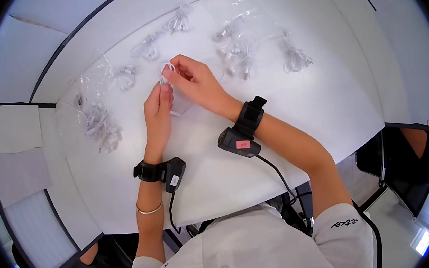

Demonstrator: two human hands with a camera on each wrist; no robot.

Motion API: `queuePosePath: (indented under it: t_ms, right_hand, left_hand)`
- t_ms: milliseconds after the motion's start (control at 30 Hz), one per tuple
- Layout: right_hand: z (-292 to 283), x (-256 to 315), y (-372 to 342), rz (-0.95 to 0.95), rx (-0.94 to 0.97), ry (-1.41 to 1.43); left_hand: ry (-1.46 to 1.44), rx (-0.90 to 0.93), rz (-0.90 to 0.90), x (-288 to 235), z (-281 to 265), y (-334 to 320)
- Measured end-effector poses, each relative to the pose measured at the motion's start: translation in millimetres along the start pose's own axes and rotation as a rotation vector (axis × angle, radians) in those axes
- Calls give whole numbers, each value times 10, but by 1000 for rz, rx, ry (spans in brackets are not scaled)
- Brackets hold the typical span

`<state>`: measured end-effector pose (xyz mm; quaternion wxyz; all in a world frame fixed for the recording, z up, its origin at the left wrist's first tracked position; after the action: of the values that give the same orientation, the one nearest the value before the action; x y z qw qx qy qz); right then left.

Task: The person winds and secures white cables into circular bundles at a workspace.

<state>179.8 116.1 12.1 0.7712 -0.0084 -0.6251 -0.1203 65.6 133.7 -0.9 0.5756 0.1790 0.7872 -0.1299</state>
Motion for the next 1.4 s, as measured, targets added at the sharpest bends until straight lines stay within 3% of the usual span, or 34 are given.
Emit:
queuePosePath:
  t_ms: [200,567,700,733,1067,1400]
  right_hand:
    - [32,49,-24,256,162,143]
    - [-6,38,-15,206,106,147]
    - [1,31,-21,233,97,138]
    - [-6,38,-20,221,96,114]
    - [-115,73,-5,146,-10,208]
    - [-196,52,4,114,-72,221]
  left_hand:
    - [-168,73,-11,-64,30,-7]
    - [-294,70,-24,-147,46,-19]
    - [-386,-5,-111,-167,-29,-19]
    - [-415,-9,-32,-149,-44,8]
    - [-545,261,-112,-77,38,37]
    - [-438,281,-102,-122,71,18]
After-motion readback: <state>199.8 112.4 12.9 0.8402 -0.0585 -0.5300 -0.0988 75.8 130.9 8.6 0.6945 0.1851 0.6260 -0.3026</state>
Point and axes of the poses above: each hand's wrist, its own y-axis towards the middle knuckle, its own z-axis out of the palm, x = y × z, the point moved 8 cm from there along y, towards the middle knuckle, and after that the axes turned 2 degrees about y, right-handed, at the moved point
